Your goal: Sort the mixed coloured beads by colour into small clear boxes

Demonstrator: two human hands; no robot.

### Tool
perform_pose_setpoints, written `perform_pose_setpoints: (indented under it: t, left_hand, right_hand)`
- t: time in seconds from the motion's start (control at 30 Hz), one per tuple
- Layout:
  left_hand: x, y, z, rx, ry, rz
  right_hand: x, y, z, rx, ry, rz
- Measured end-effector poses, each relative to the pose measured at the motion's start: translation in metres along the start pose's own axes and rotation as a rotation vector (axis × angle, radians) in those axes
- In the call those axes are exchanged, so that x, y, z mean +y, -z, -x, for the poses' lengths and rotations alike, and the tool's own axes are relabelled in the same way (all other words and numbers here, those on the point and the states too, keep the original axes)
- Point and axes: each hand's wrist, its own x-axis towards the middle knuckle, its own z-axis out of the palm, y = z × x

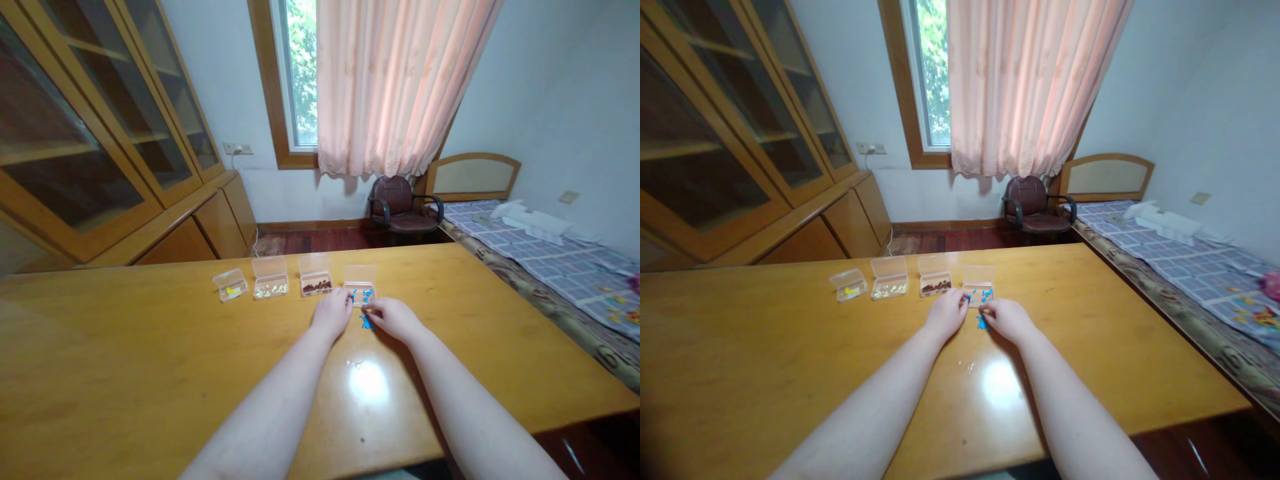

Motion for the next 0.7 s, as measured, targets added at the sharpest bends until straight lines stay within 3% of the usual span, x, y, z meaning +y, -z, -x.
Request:
perform_pose_setpoints:
  t: [0.13,0.37,0.7]
  left_hand:
    - [-0.002,-0.002,-0.002,-0.007,0.01,0.033]
    - [0.014,0.005,0.009,-0.114,-0.209,-0.068]
    - [0.017,0.006,0.008,-0.253,-0.167,-0.179]
  right_hand:
    - [0.003,-0.003,-0.003,-0.042,-0.007,0.052]
    - [0.0,-0.001,-0.003,-0.059,-0.025,0.144]
    - [-0.005,0.002,-0.003,-0.041,-0.044,0.21]
